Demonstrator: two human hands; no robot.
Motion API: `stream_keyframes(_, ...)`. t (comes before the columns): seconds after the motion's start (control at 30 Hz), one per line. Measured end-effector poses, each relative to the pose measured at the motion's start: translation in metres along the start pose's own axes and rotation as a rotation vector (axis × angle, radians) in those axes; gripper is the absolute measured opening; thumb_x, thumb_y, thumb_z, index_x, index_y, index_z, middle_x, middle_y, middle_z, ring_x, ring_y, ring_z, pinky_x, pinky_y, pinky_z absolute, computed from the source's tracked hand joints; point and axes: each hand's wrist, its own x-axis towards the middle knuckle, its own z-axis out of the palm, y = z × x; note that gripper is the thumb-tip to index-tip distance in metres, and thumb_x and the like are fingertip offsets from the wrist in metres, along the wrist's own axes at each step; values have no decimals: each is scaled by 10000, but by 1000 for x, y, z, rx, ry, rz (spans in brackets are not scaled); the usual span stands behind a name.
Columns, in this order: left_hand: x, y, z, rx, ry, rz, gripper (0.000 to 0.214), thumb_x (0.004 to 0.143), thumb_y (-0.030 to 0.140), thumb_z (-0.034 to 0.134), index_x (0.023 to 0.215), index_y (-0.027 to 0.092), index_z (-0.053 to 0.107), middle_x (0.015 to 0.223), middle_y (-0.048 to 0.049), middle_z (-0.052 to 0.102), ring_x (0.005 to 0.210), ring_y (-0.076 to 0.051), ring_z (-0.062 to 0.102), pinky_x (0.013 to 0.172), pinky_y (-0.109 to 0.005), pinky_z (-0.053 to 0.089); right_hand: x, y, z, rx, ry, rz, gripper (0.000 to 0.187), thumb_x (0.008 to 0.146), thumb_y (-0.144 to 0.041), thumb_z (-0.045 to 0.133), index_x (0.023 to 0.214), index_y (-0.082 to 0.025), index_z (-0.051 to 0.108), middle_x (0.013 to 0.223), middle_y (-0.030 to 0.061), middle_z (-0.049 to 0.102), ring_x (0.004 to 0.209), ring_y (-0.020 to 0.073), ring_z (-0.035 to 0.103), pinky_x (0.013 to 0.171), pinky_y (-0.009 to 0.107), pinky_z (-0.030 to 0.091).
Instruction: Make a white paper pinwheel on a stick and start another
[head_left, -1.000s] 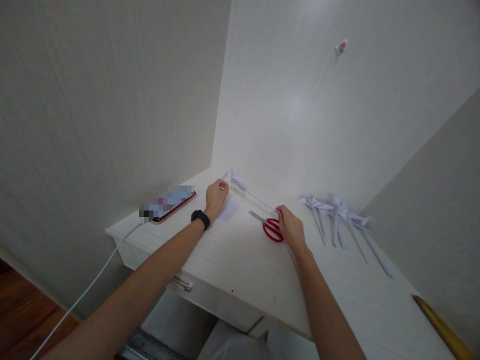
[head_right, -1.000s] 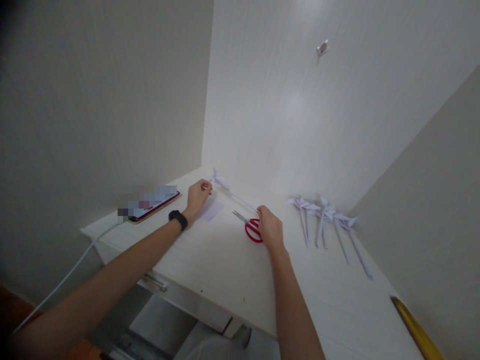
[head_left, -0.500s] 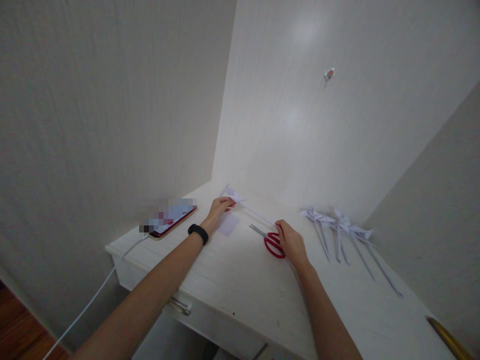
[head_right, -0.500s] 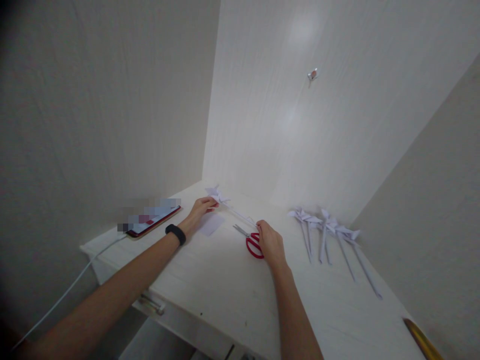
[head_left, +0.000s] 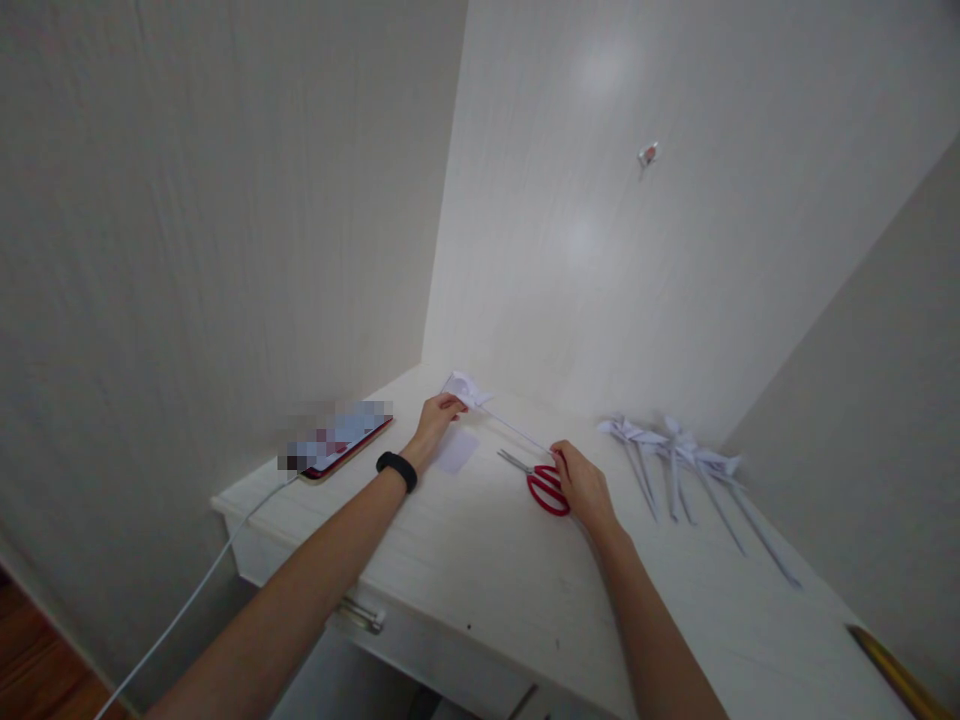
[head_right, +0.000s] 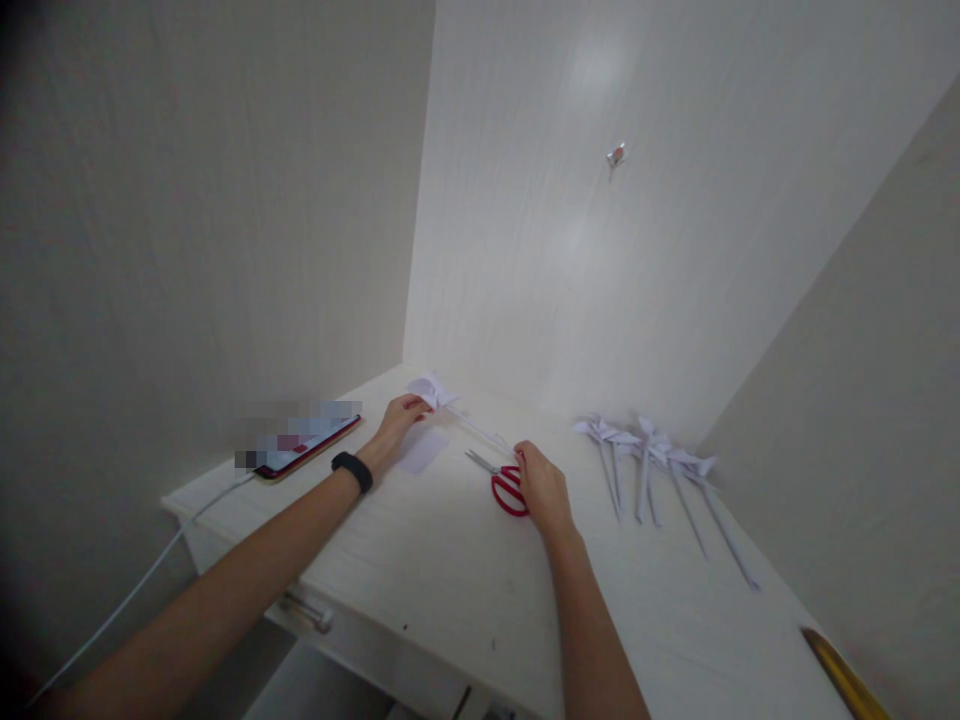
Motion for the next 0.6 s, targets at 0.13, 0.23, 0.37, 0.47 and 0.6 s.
stream_keyframes(0.13, 3, -2, 1, 27, 21, 16, 114, 612, 231, 606, 671, 140, 639, 694, -44, 656, 690, -156, 587, 652, -273, 415, 0, 1, 1, 22, 11, 3, 259, 913, -302, 286, 955, -203, 521, 866, 47, 654, 736, 168, 602, 650, 267, 392)
stream_keyframes(0.23, 4, -2, 2, 37, 9, 36, 119, 615, 238, 609, 668, 138, 646, 679, -45, 656, 676, -158, 584, 636, -272, 415, -1, 2, 1, 38, 26, 8, 260, 907, -302, 286, 951, -200, 521, 859, 49, 650, 726, 164, 595, 648, 266, 395)
stream_keyframes(0.37, 3, -1, 2, 8, -27, 74, 160, 622, 259, 613, 722, 144, 661, 698, -35, 660, 667, -148, 576, 629, -262, 413, -2, 5, 1, 62, 48, -1, 259, 901, -300, 290, 952, -198, 522, 851, 48, 645, 706, 158, 583, 640, 263, 393)
stream_keyframes(0.47, 2, -1, 2, -24, -59, 76, 189, 621, 261, 619, 763, 146, 668, 704, -28, 655, 658, -139, 562, 627, -253, 409, -3, 7, 2, 78, 58, -2, 256, 904, -311, 288, 947, -199, 514, 855, 45, 638, 713, 159, 578, 641, 264, 392)
stream_keyframes(0.6, -1, -1, 2, -76, -110, 67, 170, 613, 220, 612, 759, 146, 658, 719, -12, 631, 657, -121, 534, 626, -233, 402, -4, 8, 3, 91, 66, -10, 256, 909, -344, 293, 918, -203, 506, 853, 40, 626, 744, 164, 575, 663, 268, 393)
